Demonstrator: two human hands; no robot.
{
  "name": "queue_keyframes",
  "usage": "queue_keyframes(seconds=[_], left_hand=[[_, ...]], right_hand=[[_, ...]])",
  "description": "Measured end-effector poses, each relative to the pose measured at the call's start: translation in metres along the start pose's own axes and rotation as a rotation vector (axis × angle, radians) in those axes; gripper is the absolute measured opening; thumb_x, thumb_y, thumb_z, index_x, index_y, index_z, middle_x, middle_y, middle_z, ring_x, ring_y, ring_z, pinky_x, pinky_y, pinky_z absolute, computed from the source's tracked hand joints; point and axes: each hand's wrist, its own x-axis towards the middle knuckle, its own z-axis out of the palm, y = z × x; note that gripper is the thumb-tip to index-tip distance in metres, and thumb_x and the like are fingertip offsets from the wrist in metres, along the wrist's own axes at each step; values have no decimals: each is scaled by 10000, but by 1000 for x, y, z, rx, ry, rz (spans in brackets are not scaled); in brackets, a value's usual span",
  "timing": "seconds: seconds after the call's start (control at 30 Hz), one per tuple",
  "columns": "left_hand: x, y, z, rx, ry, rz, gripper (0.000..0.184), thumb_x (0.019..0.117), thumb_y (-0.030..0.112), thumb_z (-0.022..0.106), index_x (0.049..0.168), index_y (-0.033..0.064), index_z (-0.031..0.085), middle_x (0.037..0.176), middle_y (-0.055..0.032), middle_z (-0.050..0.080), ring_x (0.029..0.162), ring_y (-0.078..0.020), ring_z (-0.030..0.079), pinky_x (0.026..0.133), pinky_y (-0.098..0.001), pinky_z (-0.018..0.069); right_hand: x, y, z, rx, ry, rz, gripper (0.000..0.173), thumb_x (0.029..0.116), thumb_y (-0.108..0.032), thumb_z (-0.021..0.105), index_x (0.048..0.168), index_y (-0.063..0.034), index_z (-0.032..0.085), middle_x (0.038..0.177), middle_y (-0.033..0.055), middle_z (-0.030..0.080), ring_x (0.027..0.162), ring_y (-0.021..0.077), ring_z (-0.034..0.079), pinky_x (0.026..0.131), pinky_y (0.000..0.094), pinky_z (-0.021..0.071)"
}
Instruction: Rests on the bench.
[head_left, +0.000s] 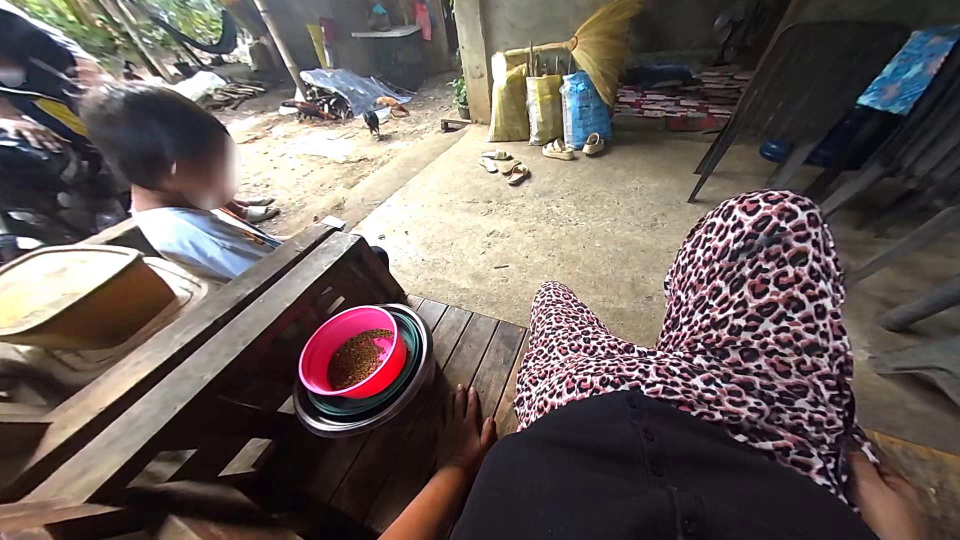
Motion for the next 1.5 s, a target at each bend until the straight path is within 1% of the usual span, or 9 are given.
queue_keyframes(seconds=[0.13, 0.23, 0.73, 0.83, 0.97, 1.13, 1.3, 1.47, 1.5], left_hand=[[0, 5, -11, -6, -35, -7, 789, 966, 604, 293, 1565, 108, 424, 1643, -188, 324, 1527, -379, 286, 1226, -590, 203], [1, 16, -39, -22, -205, -56, 738, 1007, 530, 347, 1605, 98, 331, 1681, -179, 227, 1557, -380, 194, 1242, -581, 137], [0, 17, -39, -29, -195, -56, 734, 1007, 517, 352, 1604, 91, 329, 1683, -179, 223, 1560, -372, 191, 1248, -561, 136], [-1, 4, -6, -2, 2, -6, 789, 958, 599, 300, 1553, 101, 445, 1631, -196, 346, 1513, -385, 316, 1219, -587, 220], [1, 19, -46, -19, -229, -61, 728, 1011, 509, 344, 1610, 96, 313, 1686, -179, 213, 1562, -366, 184, 1249, -551, 135], [1, 21, -50, -40, -239, -70, 713, 1016, 480, 384, 1611, 93, 310, 1686, -182, 209, 1564, -367, 176, 1246, -552, 148], [0, 1, -1, -3, 22, 3, 784, 959, 598, 299, 1552, 109, 447, 1628, -187, 355, 1510, -383, 322, 1205, -594, 244], [1, 15, -37, -22, -206, -56, 741, 1007, 530, 354, 1610, 102, 317, 1684, -182, 217, 1562, -366, 185, 1247, -570, 115], [0, 13, -31, -22, -162, -44, 749, 996, 542, 350, 1598, 96, 347, 1673, -189, 248, 1553, -374, 214, 1242, -580, 126]], right_hand=[[1, 0, 1, 9, -1, -3, 410, 1095, -189, 409, 1372, 100, 497, 1103, 101, 570, 893, -111, 485, 823, 107, 407], [-1, -2, 1, 14, -3, -7, 402, 1096, -181, 404, 1365, 104, 494, 1072, 79, 561, 867, -124, 478, 804, 98, 405], [-4, -6, 1, 13, 4, 0, 395, 1091, -171, 408, 1356, 106, 500, 1036, 69, 558, 837, -124, 472, 785, 100, 403], [-2, -5, 1, 0, -1, 2, 395, 1095, -173, 403, 1360, 102, 499, 1040, 73, 560, 845, -127, 473, 789, 98, 402], [-4, -6, 1, -1, 2, 2, 392, 1092, -179, 413, 1349, 103, 503, 1015, 55, 547, 828, -128, 462, 773, 96, 395], [-5, -10, 2, -3, 0, 19, 397, 1099, -181, 411, 1355, 110, 496, 1044, 76, 550, 843, -116, 465, 794, 107, 399], [-5, -9, 1, -2, -1, 10, 392, 1096, -177, 415, 1346, 113, 499, 1035, 70, 553, 843, -130, 468, 789, 89, 395], [-4, -8, 2, 14, 6, 5, 386, 1096, -173, 415, 1339, 115, 502, 1023, 59, 548, 835, -135, 465, 784, 83, 394], [-4, -7, 1, 17, 5, 5, 385, 1094, -174, 418, 1336, 113, 504, 1014, 50, 546, 828, -141, 464, 779, 79, 393]])
